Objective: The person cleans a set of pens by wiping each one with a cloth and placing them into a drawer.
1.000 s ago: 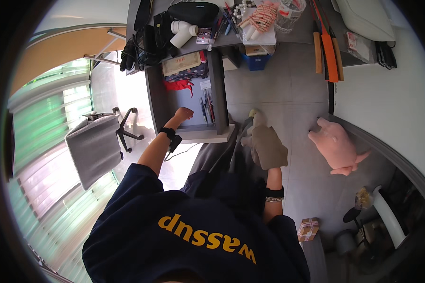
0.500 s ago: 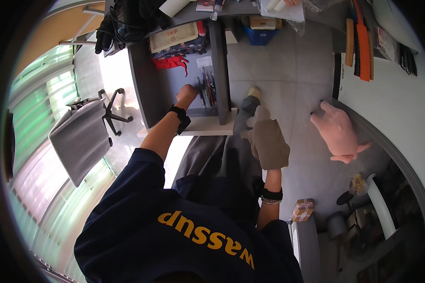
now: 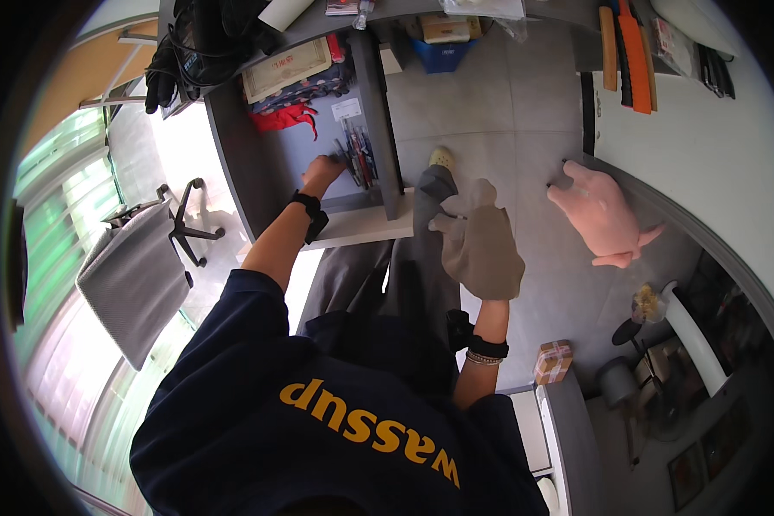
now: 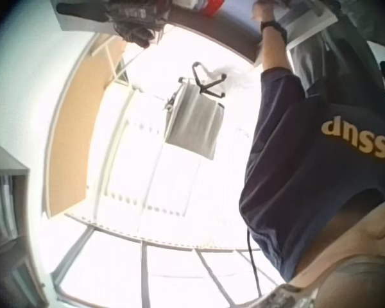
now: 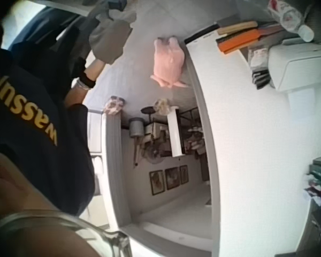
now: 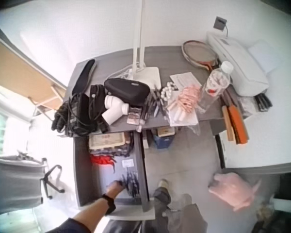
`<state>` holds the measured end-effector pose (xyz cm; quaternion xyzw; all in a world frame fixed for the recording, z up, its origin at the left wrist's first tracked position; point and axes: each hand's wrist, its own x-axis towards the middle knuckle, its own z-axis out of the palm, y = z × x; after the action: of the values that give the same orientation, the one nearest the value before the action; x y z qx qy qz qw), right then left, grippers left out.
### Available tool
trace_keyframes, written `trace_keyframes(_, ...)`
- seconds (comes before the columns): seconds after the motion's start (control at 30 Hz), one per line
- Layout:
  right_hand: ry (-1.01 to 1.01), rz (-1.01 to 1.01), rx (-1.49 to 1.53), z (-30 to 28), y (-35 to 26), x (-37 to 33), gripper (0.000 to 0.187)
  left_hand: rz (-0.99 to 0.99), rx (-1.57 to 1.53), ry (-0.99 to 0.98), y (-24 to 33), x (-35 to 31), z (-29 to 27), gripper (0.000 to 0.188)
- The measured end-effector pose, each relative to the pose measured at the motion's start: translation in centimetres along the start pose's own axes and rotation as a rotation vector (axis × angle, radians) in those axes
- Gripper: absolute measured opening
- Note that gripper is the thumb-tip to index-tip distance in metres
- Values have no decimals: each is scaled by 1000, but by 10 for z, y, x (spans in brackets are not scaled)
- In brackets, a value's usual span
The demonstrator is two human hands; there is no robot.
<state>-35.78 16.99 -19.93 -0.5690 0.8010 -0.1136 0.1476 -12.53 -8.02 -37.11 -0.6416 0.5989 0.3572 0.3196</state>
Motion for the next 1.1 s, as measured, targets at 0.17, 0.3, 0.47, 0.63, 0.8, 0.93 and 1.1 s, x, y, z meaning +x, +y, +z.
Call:
trace_keyframes(0.17, -45, -65, -21, -18, 4, 16, 47, 62, 93, 10, 2, -4, 0, 51)
trace_keyframes(0.3, -66, -99, -38, -28, 9, 25, 47, 122, 169, -84, 9, -8, -4, 50)
trace_keyframes(0.47, -14, -120, -67, -30, 3, 29, 47, 139, 74, -11, -12, 23, 17, 49)
trace_keyframes(0.63, 76, -119, -127, -29, -7, 21, 47, 171, 48, -52, -8, 22, 8, 49)
trace_keyframes(0.8, 228, -176, -202, -45, -19, 19, 48, 358, -175, 31, -45, 23, -14, 41)
trace_keyframes(0.93, 362, -211, -317, -70, -24, 17, 48, 423, -476, 42, -62, 12, -28, 27)
trace_keyframes(1.1, 495, -246, -404, -101, -36, 18, 48, 430, -645, -3, -74, -10, -53, 28)
